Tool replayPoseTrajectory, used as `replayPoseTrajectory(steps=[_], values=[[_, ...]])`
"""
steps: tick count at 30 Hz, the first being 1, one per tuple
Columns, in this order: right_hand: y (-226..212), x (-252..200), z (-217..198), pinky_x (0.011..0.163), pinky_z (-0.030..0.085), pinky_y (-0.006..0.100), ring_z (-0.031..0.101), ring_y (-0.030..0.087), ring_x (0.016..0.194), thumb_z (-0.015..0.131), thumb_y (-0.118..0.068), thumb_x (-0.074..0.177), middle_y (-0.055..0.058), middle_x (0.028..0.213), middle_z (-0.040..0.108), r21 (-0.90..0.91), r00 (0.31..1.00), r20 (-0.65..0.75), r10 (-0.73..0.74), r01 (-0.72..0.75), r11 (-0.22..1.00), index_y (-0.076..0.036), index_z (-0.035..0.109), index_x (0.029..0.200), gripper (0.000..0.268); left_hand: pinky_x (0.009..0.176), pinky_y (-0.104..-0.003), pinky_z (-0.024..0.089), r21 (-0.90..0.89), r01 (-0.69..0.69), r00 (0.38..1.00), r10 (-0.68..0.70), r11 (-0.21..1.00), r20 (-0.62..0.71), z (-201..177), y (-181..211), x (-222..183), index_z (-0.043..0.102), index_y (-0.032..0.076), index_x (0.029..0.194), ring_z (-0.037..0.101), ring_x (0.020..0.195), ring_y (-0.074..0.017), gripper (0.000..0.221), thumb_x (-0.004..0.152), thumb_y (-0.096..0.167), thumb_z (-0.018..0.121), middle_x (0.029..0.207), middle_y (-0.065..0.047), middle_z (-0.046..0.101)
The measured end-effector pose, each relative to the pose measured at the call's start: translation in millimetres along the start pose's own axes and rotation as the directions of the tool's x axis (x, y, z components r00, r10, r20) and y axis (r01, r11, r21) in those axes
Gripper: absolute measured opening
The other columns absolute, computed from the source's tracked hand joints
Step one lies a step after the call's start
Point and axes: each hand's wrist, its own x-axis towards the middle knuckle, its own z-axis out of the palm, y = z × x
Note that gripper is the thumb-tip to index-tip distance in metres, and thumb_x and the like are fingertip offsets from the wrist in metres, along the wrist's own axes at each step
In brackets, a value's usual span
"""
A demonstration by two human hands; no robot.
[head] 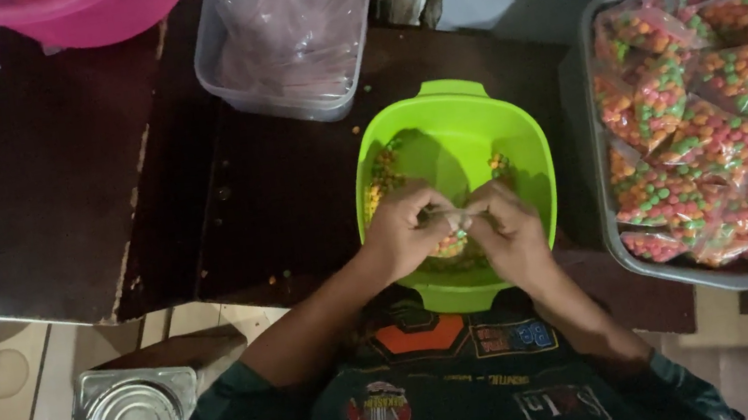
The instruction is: Manually filling small plastic bags with multi-colored cereal balls and arranging them in a storage tray.
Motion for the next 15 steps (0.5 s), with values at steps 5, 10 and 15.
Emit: replayPoseTrajectory(steps=[5,10,15], values=[[9,-5,-3,0.076,0.05,0.043,0.062,0.03,0.076,0.07,0.009,0.092,0.013,0.081,0.062,-0.074,0.998,0.038,-0.041,0.044,0.996,0.001,0.065,0.09,0.01,0.071,-0.036,0.052,0.054,-0.054,0.998,0.052,0.997,0.03,1,5,-1,0.073,0.004,0.092,0.065,0.072,-0.0254,0.005,0.088,0.001,0.073,0.078,-0.01,0.065],[-14,4,-3,0.077,0.05,0.04,0.061,0.024,0.075,0.07,0.008,0.093,0.012,0.081,0.064,-0.051,1.0,0.006,0.02,-0.02,0.999,0.001,0.066,0.091,0.008,0.071,-0.038,0.051,0.136,-0.037,0.999,0.036,0.99,0.007,1,-6,-4,0.072,0.006,0.089,0.065,0.072,-0.0287,0.002,0.09,0.004,0.073,0.079,-0.01,0.064],[-3,0,-6,0.077,0.048,0.039,0.062,0.022,0.08,0.069,0.005,0.097,0.012,0.084,0.062,0.048,0.996,-0.044,0.081,-0.079,0.996,0.002,0.064,0.096,0.006,0.068,-0.039,0.048,0.056,0.027,0.995,-0.022,0.998,-0.098,0,-6,2,0.069,0.004,0.091,0.062,0.071,-0.025,0.006,0.09,0.005,0.075,0.076,-0.01,0.06]])
